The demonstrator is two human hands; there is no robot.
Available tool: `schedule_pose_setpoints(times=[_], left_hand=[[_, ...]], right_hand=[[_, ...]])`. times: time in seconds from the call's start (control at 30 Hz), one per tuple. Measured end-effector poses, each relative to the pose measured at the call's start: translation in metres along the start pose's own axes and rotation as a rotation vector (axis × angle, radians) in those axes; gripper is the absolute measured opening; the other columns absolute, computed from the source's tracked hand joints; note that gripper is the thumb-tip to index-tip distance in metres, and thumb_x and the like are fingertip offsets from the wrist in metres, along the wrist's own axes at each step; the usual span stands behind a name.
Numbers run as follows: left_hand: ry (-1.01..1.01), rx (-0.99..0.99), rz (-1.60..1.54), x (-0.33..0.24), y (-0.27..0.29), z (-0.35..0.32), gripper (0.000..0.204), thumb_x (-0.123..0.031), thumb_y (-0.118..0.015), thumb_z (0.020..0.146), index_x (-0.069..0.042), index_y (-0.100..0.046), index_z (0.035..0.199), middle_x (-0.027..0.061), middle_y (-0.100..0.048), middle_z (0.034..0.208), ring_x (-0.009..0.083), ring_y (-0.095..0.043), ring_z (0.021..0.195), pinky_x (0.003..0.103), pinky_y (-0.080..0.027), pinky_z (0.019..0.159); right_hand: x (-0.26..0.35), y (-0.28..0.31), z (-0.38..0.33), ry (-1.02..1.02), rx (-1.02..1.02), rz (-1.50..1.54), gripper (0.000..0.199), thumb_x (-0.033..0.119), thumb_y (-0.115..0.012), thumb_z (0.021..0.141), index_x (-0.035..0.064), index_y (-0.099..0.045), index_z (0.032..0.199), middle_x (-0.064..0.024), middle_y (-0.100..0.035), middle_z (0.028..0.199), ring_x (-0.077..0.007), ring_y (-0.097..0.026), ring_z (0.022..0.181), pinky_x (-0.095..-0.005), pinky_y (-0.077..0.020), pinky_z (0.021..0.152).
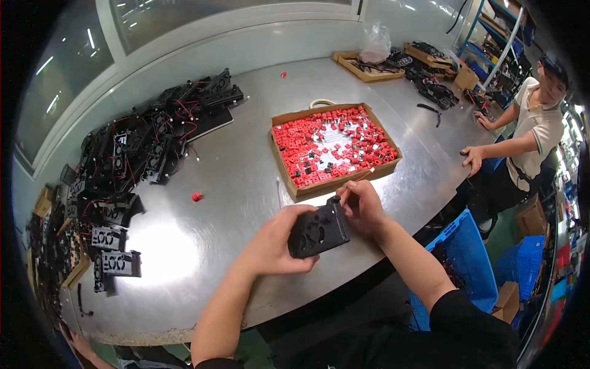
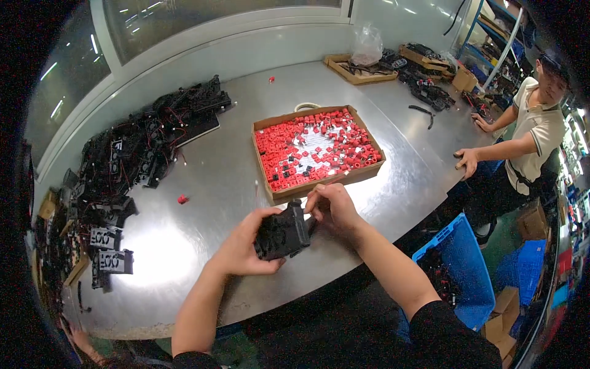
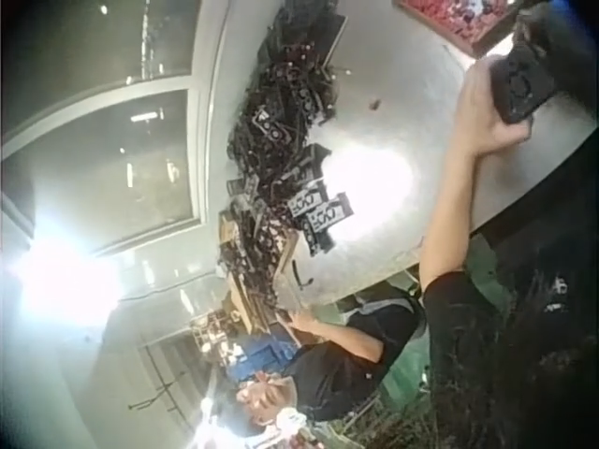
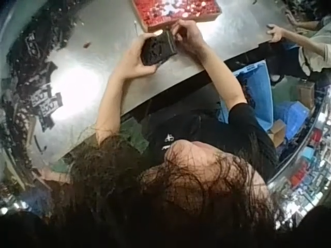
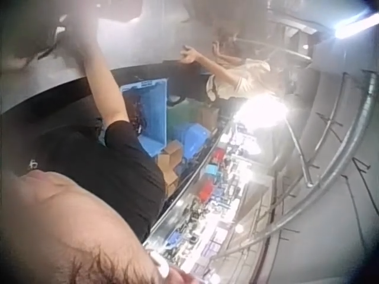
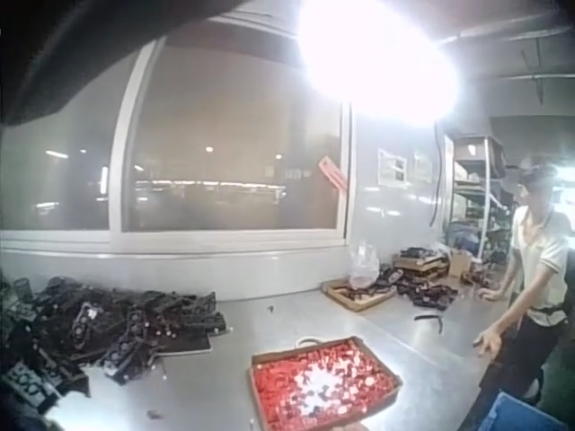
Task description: Assembling electronic cooling fans by attaching wires to the housing and components.
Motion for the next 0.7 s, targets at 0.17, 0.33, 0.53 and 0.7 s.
schedule_pose_setpoints(times=[0.17,0.33,0.53,0.7], left_hand=[[0.03,-0.222,-1.291,0.005,0.004,-0.006,0.098,-0.046,-0.083,0.072,-0.001,-0.045,0.15,0.0182,-0.054,0.152,0.0305,-0.048,0.149,0.044,-0.024,0.132],[-0.154,-0.219,-1.726,0.013,0.023,-0.005,0.092,-0.073,-0.055,0.09,-0.005,-0.048,0.152,0.0135,-0.063,0.103,0.0254,-0.064,0.095,0.053,-0.044,0.115],[-0.153,-0.053,-1.889,0.014,0.013,-0.005,0.089,-0.075,-0.043,0.097,-0.006,-0.048,0.153,0.0119,-0.057,0.088,0.0257,-0.06,0.083,0.046,-0.051,0.09],[-0.114,-0.467,-1.215,0.017,0.024,-0.007,0.088,-0.075,-0.052,0.091,-0.003,-0.054,0.142,0.025,-0.063,0.136,0.0317,-0.058,0.124,0.046,-0.039,0.114]], right_hand=[[0.0,-0.043,-0.018,-0.074,0.21,-0.5,0.047,0.03,-0.05,0.107,0.0015,-0.075,0.078,-0.0022,-0.063,0.063,-0.0107,-0.056,0.057,-0.0284,-0.0421,0.055],[0.026,-0.064,-0.035,0.342,0.101,-0.753,0.029,0.014,-0.061,0.103,-0.0008,-0.073,0.081,-0.0048,-0.065,0.064,-0.0153,-0.063,0.058,-0.0329,-0.0504,0.061],[0.06,-0.101,-0.06,0.469,0.083,-0.835,0.039,0.026,-0.08,0.092,-0.0001,-0.07,0.118,-0.0127,-0.074,0.104,-0.0219,-0.072,0.091,-0.0347,-0.0579,0.081],[0.032,-0.138,-0.053,0.403,0.081,-0.822,0.092,0.027,-0.09,0.078,-0.0007,-0.043,0.153,-0.0192,-0.063,0.139,-0.0308,-0.063,0.129,-0.0428,-0.0488,0.114]])
Point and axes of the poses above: each hand's wrist, its own z-axis towards the middle knuckle, its own y-axis out of the back of the hand, x = y × z, the point moved 10 cm from there along z, towards the middle knuckle
